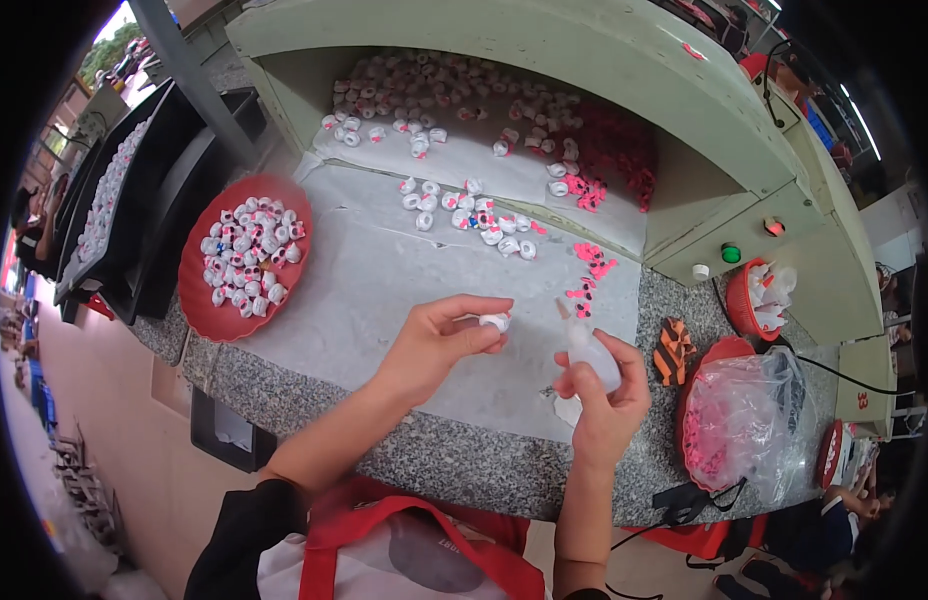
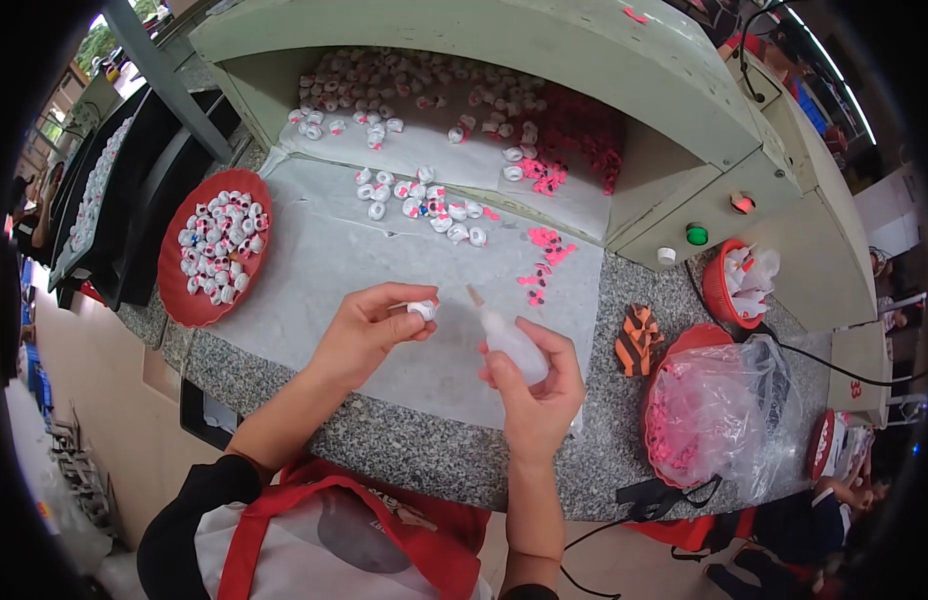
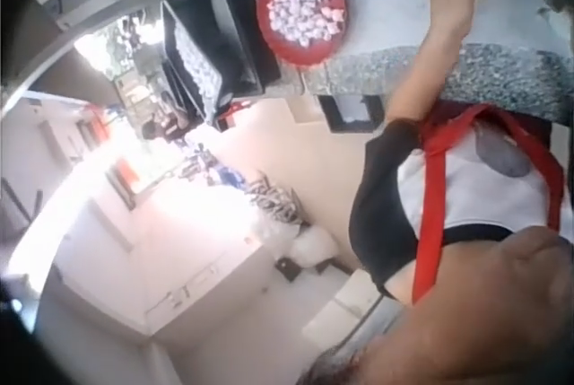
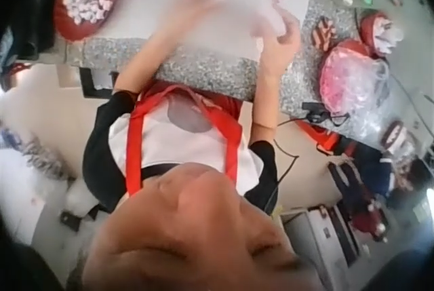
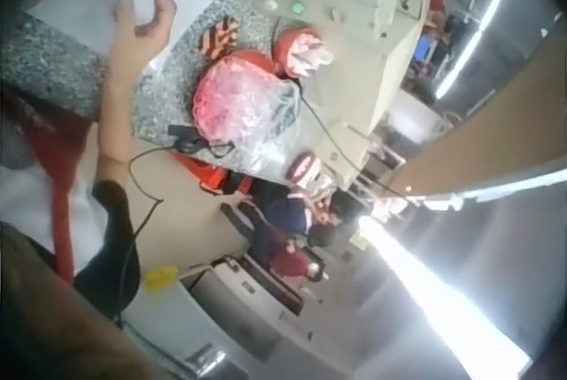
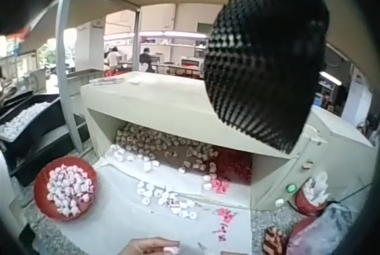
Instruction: Glue small pink bows onto white toy heads at a factory workbench.
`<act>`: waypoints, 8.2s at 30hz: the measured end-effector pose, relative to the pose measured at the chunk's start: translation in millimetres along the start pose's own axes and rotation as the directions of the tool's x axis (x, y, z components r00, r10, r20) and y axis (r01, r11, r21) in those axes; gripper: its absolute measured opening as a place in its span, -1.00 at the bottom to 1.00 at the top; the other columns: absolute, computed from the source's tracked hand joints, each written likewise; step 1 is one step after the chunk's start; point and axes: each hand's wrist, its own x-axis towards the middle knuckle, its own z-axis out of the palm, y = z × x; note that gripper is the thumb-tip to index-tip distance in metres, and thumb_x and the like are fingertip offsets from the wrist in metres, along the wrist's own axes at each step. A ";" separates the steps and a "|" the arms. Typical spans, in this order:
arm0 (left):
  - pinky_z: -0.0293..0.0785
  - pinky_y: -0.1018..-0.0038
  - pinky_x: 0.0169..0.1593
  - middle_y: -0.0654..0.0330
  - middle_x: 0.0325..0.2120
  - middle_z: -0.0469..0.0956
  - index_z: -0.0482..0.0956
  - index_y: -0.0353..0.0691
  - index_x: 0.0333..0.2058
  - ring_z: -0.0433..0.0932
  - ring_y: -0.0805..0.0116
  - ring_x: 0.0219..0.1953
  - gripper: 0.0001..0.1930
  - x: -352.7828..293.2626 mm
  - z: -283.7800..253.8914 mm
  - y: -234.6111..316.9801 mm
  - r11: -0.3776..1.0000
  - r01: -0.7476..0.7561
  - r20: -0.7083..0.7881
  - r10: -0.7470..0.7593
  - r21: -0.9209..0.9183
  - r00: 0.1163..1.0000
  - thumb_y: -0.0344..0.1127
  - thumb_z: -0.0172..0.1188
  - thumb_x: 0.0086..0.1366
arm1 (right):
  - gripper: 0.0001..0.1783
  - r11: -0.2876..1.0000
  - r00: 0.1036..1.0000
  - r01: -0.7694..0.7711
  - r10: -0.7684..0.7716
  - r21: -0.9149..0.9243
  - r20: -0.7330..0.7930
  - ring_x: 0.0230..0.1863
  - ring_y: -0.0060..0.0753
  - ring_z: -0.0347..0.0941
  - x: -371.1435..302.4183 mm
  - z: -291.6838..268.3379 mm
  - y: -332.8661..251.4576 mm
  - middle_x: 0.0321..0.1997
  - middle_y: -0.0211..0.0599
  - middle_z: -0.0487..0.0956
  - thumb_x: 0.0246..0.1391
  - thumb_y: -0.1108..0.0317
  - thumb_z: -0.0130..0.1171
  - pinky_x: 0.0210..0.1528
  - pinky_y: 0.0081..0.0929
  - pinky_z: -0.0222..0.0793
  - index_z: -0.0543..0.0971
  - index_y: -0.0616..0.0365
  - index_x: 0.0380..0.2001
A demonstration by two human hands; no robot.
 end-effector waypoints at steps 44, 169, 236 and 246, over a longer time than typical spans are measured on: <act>0.47 0.56 -0.14 0.14 -0.27 0.41 0.41 -0.38 -0.23 0.46 0.42 -0.22 -0.69 -11.7 14.8 -10.6 0.883 -0.329 -0.049 0.365 0.333 0.930 -0.69 0.10 -0.02 | -0.78 0.679 0.803 0.586 -0.560 -0.442 0.205 -0.58 -0.46 0.41 -24.2 3.9 4.8 -0.53 -0.23 0.49 -0.25 0.51 0.14 -0.54 -0.60 0.31 0.41 0.28 -0.43; 0.49 0.53 -0.37 0.01 -0.46 0.51 0.36 -0.42 -0.34 0.53 0.33 -0.40 -0.80 -3.4 31.0 1.1 0.914 -0.175 0.084 0.155 0.366 0.984 -0.62 0.12 0.01 | -0.85 0.984 0.936 -0.066 0.004 0.164 0.352 -0.48 -0.57 0.39 21.7 -2.3 49.7 -0.42 -0.33 0.45 -0.12 0.54 0.13 -0.50 -0.67 0.33 0.47 0.23 -0.38; 0.46 0.48 -0.13 0.04 -0.21 0.38 0.37 -0.44 -0.23 0.44 0.33 -0.17 -0.69 -0.3 42.2 22.7 0.895 -0.396 -0.005 0.406 0.206 0.914 -0.70 0.10 -0.03 | -0.79 0.760 0.837 0.512 -0.546 -0.400 0.033 -0.45 -0.54 0.37 -20.3 12.0 -23.8 -0.43 -0.29 0.45 -0.18 0.46 0.10 -0.39 -0.64 0.30 0.41 0.27 -0.38; 0.46 0.48 -0.12 0.04 -0.21 0.36 0.39 -0.44 -0.23 0.43 0.30 -0.16 -0.68 0.5 41.0 24.3 0.867 -0.418 0.034 0.425 0.271 0.905 -0.72 0.09 -0.04 | -0.79 0.652 0.758 0.626 -0.637 -0.426 0.140 -0.60 -0.43 0.45 -14.0 11.2 -35.6 -0.54 -0.22 0.52 -0.25 0.50 0.17 -0.57 -0.62 0.33 0.44 0.26 -0.44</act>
